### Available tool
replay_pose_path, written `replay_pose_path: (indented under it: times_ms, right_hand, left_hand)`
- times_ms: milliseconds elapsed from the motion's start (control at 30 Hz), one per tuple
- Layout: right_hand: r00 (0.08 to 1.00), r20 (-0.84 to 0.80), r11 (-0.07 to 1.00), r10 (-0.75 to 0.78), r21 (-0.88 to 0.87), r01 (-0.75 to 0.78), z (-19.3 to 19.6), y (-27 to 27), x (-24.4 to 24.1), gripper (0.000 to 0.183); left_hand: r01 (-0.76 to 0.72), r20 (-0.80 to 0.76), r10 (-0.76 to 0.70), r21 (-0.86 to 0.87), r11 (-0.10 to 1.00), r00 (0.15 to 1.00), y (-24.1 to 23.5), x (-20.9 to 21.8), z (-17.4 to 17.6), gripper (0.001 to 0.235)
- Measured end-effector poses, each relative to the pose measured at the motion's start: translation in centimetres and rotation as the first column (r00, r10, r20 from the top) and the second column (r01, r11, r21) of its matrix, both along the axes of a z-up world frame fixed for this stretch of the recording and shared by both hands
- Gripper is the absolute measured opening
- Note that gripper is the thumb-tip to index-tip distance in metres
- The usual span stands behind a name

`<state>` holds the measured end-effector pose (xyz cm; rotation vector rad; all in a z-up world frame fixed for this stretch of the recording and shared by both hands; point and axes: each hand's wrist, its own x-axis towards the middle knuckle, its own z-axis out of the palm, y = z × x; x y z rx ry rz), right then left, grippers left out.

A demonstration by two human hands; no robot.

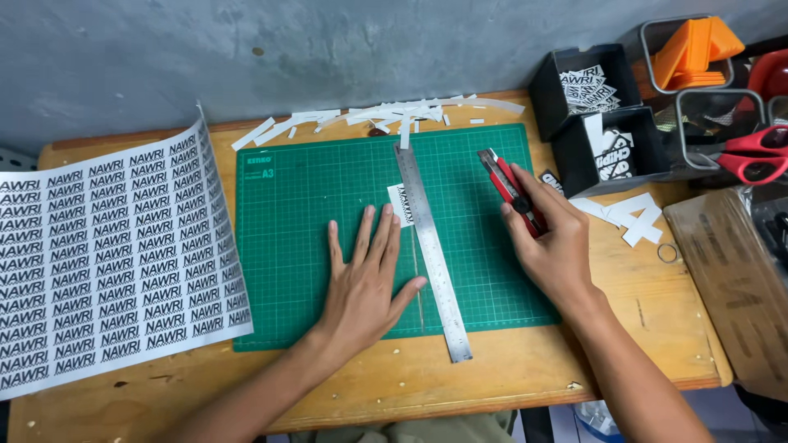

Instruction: The person uses a metal ruler and a red utility knife to cut a sheet of white stickers printed with the word 'NAWRI' on a green cutting mat. They align the ruler and slice through the material to separate individual stickers and strips, occasionally adjusting the ruler's position to make precise cuts.

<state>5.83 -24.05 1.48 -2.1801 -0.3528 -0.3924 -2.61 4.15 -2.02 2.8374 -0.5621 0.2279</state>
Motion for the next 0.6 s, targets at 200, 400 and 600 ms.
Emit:
replay_pose_path:
  times_ms: [200, 400, 600]
  right_hand:
    - [0.999, -0.050, 1.000, -0.002, 0.002, 0.002, -1.6, -0.1, 0.2, 0.049]
    - [0.998, -0.062, 1.000, 0.014, 0.011, -0.013, -2.6, 0.1, 0.6, 0.050]
    - [0.993, -0.117, 1.000, 0.013, 0.019, -0.011, -2.0, 0.6, 0.6, 0.049]
  left_hand:
    - [0.030, 0.014, -0.029, -0.052, 0.998, 0.999, -0.3, 0.7, -0.6, 0.094]
    - [0.076, 0.001, -0.077, -0.119, 0.990, 0.997, -1.7, 1.6, -0.8, 0.093]
    - [0.043, 0.051, -0.039, -0.087, 0.995, 0.998, -3.6, 2.2, 0.0, 0.100]
